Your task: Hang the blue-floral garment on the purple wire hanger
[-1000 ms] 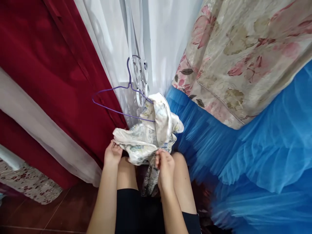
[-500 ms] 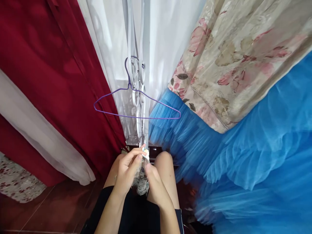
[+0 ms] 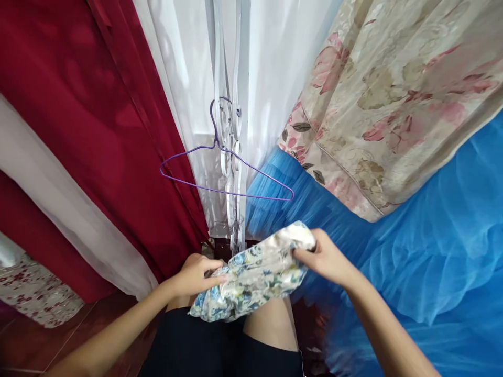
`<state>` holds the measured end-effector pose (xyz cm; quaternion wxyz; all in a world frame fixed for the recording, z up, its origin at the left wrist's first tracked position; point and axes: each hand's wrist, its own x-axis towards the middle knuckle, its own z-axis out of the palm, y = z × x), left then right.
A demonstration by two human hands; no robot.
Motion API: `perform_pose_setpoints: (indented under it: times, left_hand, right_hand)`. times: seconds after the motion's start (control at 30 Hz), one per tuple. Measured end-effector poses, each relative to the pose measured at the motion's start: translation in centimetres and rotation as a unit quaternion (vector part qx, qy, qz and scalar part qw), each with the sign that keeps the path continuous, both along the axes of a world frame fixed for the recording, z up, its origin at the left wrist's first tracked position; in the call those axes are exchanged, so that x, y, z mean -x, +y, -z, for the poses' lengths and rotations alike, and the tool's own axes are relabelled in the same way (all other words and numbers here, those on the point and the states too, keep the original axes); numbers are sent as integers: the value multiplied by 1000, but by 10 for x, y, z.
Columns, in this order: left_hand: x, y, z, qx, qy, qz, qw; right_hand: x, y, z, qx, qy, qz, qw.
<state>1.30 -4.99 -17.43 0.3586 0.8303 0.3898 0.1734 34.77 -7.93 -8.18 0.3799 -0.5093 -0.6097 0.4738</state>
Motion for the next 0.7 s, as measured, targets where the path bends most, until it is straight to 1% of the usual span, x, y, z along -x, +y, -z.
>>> perform_pose_setpoints:
  times: [0.07,0.1,0.17,0.2,0.23,0.27,0.33,0.4,0.47,0.53,0.57,0.63,0.7]
  left_hand:
    - [6,11,-19,-39,-8,-2,999]
    - [7,15,-31,-57,-21,1,998]
    - [6,23,-55,-114,-52,-7,992]
    - [5,25,-67,-151,-63,-15,986]
    - [4,28,-79,-189,-72,-24,979]
    - [3,29,-90,-222,-80,-37,971]
    - [6,33,-108,-249,-103,-73,960]
    - [14,39,-120,-238,-124,-123,955]
    - [30,49,-124,-225,-137,-181,948]
    - [53,62,-121,-226,-132,-227,938]
    - [68,69,-117,-233,-118,-237,936]
    - [100,84,-109,-262,-54,-224,937]
    - [131,98,-104,-301,42,-190,934]
  right_hand:
    - [-16,27,-17,-84,-50,46,994]
    - [-21,43,-26,-132,-50,68,988]
    - [-27,76,-45,-221,-18,112,969]
    - [-27,93,-54,-250,5,155,956]
    - [-26,111,-63,-258,27,190,947]
    - [-22,127,-71,-252,44,202,945]
    - [-8,156,-82,-220,69,186,955]
    - [12,175,-88,-164,80,133,974]
    - [33,181,-91,-90,93,53,990]
    - [49,175,-92,-31,122,-25,992]
    - [54,170,-93,-15,140,-51,989]
    - [59,156,-94,0,170,-78,982]
    - [58,146,-96,19,182,-94,979]
